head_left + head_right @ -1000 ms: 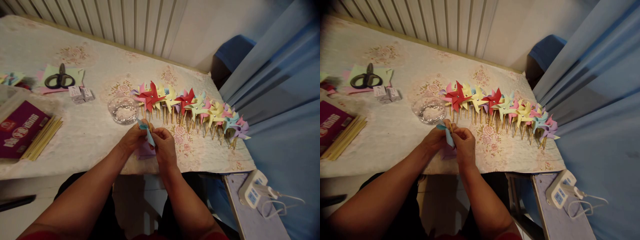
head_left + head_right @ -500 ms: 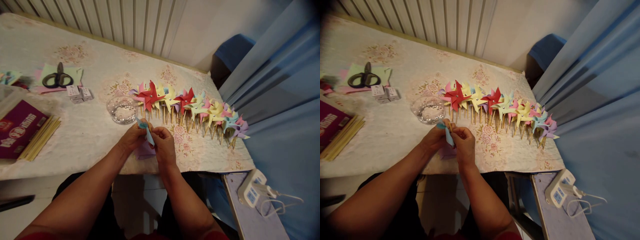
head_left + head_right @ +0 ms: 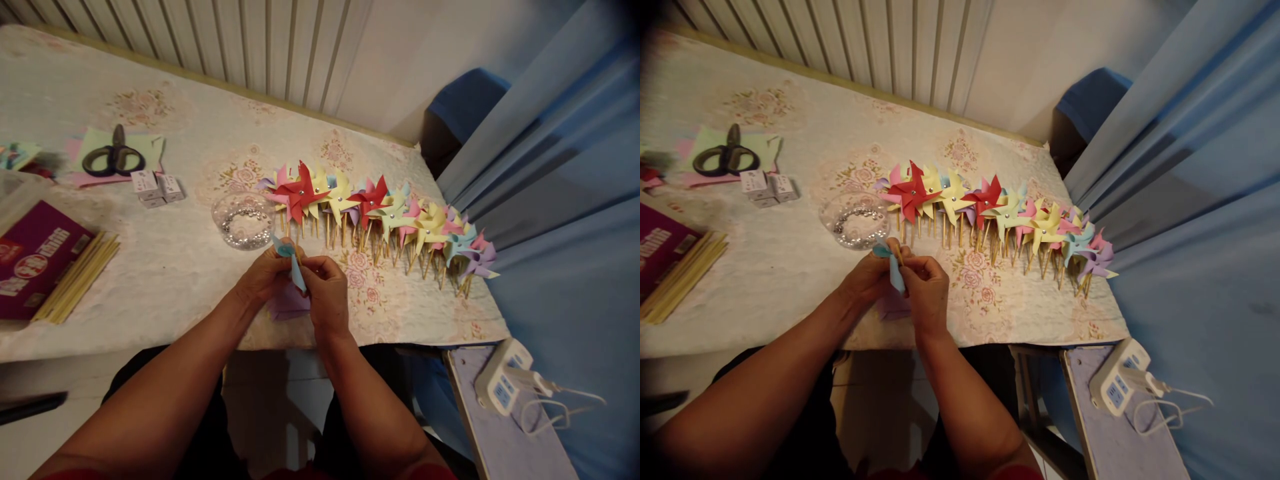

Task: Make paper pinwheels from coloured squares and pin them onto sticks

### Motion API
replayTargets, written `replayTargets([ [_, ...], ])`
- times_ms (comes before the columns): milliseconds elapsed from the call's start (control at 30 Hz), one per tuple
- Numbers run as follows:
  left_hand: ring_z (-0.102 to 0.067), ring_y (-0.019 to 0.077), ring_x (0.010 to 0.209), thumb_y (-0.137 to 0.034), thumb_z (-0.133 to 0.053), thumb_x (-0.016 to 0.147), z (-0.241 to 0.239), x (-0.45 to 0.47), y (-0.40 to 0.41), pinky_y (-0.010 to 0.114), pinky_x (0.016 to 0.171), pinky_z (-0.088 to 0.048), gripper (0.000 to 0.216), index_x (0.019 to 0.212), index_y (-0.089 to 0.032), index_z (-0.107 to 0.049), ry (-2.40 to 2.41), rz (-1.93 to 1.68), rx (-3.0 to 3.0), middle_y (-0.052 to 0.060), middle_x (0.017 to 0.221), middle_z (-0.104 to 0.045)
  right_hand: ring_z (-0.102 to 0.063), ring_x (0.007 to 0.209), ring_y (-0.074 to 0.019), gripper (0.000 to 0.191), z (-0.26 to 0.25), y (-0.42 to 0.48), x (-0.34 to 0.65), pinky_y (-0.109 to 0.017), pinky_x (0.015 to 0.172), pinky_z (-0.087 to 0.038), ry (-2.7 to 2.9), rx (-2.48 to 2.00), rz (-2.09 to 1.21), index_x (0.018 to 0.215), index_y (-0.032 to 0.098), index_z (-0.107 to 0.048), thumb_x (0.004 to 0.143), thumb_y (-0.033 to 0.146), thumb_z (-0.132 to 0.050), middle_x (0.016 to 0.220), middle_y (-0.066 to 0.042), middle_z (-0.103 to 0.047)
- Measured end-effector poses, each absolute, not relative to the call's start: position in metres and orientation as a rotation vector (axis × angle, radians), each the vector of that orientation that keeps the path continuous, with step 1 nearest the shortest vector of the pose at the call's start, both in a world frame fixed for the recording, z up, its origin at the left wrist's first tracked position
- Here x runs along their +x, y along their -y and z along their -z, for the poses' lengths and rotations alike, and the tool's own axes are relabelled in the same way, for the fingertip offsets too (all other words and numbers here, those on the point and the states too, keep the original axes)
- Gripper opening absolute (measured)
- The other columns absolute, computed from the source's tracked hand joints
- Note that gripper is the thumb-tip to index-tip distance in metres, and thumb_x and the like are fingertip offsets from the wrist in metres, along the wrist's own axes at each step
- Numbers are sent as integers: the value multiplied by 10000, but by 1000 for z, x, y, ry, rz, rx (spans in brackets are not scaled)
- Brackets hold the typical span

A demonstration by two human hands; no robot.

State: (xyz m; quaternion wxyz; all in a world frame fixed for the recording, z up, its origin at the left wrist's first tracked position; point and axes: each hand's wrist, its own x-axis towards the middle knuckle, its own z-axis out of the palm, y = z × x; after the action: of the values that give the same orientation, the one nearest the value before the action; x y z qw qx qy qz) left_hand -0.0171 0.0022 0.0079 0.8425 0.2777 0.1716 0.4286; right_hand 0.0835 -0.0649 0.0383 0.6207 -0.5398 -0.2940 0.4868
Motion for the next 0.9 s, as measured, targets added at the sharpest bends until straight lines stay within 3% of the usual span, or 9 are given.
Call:
replayTargets([
  [533,-624,156,545,-142,-841,612,-3,-18,-4,269,425,-538,290,735,-165,-579,-365,-903,574,-18,716,-621,-471,469,-79,110,-40,65,81,-198,428,-353,689,-1270,-1079,739,214,-665,704,277,-747,574,69,-579],
  [900,-639,113,628,-122,-856,623,1,-19,-7,212,580,-568,251,732,-136,-631,-362,-901,561,-14,721,-631,-451,463,-79,93,-38,64,81,-202,431,-339,714,-1249,-1072,730,222,-666,708,278,-737,557,76,-554],
])
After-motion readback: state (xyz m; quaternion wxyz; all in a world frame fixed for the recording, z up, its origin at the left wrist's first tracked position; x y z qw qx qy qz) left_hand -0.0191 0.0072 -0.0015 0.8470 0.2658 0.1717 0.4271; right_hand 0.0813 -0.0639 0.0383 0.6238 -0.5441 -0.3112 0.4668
